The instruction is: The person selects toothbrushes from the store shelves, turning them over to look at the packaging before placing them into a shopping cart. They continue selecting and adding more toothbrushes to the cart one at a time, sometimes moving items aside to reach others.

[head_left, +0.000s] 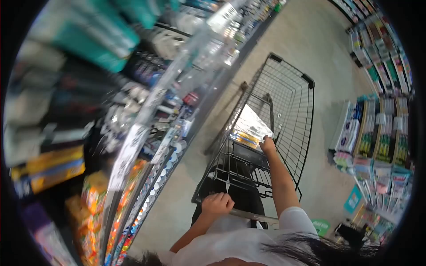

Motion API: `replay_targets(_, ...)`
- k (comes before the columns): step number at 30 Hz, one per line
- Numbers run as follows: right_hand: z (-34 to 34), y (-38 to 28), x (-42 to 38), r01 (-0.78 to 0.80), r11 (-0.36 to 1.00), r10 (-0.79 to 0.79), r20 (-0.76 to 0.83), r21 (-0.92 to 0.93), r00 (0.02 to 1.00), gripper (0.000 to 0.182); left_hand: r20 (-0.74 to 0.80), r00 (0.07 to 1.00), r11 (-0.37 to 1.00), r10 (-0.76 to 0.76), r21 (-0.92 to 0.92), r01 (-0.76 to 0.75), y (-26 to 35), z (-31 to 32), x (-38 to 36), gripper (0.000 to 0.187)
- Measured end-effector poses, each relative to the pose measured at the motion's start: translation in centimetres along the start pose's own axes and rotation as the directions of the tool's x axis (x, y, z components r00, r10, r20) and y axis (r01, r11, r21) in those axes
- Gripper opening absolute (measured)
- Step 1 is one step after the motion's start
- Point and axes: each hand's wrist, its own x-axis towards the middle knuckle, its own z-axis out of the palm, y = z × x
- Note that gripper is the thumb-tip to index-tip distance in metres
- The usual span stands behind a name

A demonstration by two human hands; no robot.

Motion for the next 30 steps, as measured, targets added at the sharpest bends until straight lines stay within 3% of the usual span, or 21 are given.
replay_targets(3,4.3,1.4,3.4,-0.070,0.989,0.083,0.097,-0.129,0.992,0.049,0.013,0.998,0.998,-0.061,-0.001,0.061,0.3,-0.1,0.8,0.022)
replay_targets(5,5.4,0.4,4.9,-0.095,0.994,0.101,0.144,-0.046,0.984,0.050,0.036,0.999,1.000,-0.031,-0.004,0.031,0.0,-0.1,1.0,0.024)
replay_targets(6,8.0,1.4,6.9,-0.047,0.997,0.056,0.124,-0.067,0.991,0.055,0.055,0.998,0.999,-0.039,0.011,0.038,0.1,-0.2,1.0,0.024)
replay_targets(12,8.7,-1.9,7.7,-0.011,0.975,0.049,0.162,-0.223,0.986,0.071,0.159,0.983,0.996,-0.093,0.030,0.089,0.3,0.0,0.8,0.022)
replay_targets(17,10.4,-1.0,8.0,-0.053,0.977,0.074,0.099,-0.206,0.992,0.063,0.229,0.963,0.990,-0.141,0.006,0.143,0.5,0.4,0.9,0.018)
replay_targets(24,9.9,-0.3,8.3,0.054,0.975,-0.035,0.095,-0.214,0.995,0.037,0.110,0.993,0.999,-0.048,0.023,0.046,0.8,1.7,1.0,0.022)
replay_targets(27,10.9,0.5,8.9,-0.007,0.983,0.052,0.243,-0.182,0.969,0.035,0.113,0.992,0.997,-0.054,0.053,0.048,0.9,1.9,0.8,0.024)
replay_targets(30,11.3,0.9,8.5,0.015,0.955,-0.001,0.046,-0.297,0.999,0.050,0.095,0.990,0.994,-0.106,0.033,0.103,1.3,2.4,0.7,0.025)
